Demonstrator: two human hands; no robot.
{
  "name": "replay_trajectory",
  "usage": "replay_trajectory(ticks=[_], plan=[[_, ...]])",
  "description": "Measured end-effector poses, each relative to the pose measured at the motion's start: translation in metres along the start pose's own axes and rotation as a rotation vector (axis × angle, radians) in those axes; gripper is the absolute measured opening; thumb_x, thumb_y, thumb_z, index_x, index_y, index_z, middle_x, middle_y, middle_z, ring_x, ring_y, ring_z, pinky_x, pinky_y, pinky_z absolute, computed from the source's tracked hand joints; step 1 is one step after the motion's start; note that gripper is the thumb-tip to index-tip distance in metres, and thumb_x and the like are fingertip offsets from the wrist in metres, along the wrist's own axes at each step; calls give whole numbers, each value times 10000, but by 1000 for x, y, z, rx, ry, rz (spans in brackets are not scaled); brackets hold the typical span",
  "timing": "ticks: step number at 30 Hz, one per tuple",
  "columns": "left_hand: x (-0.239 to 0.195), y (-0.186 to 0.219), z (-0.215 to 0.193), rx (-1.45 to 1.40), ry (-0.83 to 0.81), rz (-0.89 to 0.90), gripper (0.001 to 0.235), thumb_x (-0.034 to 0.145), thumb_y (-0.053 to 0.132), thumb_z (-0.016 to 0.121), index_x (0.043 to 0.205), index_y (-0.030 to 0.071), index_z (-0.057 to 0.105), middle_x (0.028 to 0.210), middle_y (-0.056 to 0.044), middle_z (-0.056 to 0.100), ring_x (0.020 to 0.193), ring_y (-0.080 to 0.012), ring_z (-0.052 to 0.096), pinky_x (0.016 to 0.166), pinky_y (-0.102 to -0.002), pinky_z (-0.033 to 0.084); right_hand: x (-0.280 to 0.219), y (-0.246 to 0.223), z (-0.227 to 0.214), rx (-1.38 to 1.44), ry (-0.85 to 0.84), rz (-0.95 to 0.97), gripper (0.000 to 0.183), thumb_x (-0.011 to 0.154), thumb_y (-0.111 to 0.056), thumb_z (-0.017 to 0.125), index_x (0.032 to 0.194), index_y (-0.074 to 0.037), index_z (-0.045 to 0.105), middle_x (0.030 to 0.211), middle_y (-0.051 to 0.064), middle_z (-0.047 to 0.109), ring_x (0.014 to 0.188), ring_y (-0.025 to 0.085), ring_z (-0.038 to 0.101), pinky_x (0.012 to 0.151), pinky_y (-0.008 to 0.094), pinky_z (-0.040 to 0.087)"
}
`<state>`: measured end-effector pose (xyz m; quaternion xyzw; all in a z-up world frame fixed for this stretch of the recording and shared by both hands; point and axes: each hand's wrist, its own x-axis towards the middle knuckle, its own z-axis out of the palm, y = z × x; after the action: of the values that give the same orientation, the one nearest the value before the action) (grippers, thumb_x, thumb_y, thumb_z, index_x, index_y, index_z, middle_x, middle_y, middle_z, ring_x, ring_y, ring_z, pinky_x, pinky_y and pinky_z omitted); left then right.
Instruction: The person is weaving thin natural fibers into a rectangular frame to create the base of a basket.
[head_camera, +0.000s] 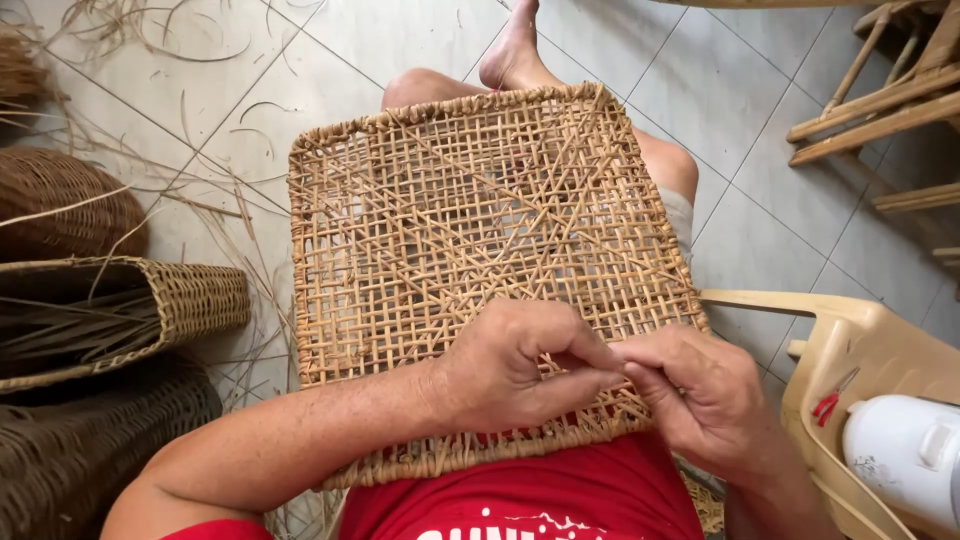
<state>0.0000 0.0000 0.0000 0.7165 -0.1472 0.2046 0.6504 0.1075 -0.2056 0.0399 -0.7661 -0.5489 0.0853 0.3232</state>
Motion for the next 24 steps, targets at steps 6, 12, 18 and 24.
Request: replay_trajectory(ticks=[6, 12, 18, 24], plan=[[0, 0, -7, -178, -142, 11, 190, 991, 220, 724, 1127, 88, 729, 1018, -95, 779, 920, -203, 781, 857, -313, 644, -5, 3, -6, 64, -14, -16, 165, 984, -147, 607, 1112, -96, 697, 829, 22, 663, 715, 178, 593, 697, 302, 488], [-1, -4, -1, -74, -90, 0, 253, 897, 332, 779, 1039, 127, 736, 911, -45, 768, 790, -162, 737, 737, -291, 574, -9, 2, 5, -15, 68, -44, 236, 995, -277, 568, 1033, -106, 726, 831, -3, 725, 677, 195, 642, 678, 334, 498], [-4, -10, 2, -21, -93, 47, 256, 921, 286, 795, 1126, 142, 739, 1020, -54, 794, 888, -175, 775, 834, -292, 626, -7, 5, 7, -10, 62, -69, 202, 994, -204, 586, 1061, -59, 710, 786, 27, 672, 628, 191, 595, 633, 327, 481], [-7, -13, 9, -57, -67, 65, 235, 935, 289, 780, 1112, 142, 734, 973, -47, 779, 854, -183, 764, 820, -294, 613, -11, 3, 11, -36, 107, -100, 220, 996, -205, 581, 1074, -49, 715, 757, 17, 667, 579, 188, 549, 581, 337, 447]])
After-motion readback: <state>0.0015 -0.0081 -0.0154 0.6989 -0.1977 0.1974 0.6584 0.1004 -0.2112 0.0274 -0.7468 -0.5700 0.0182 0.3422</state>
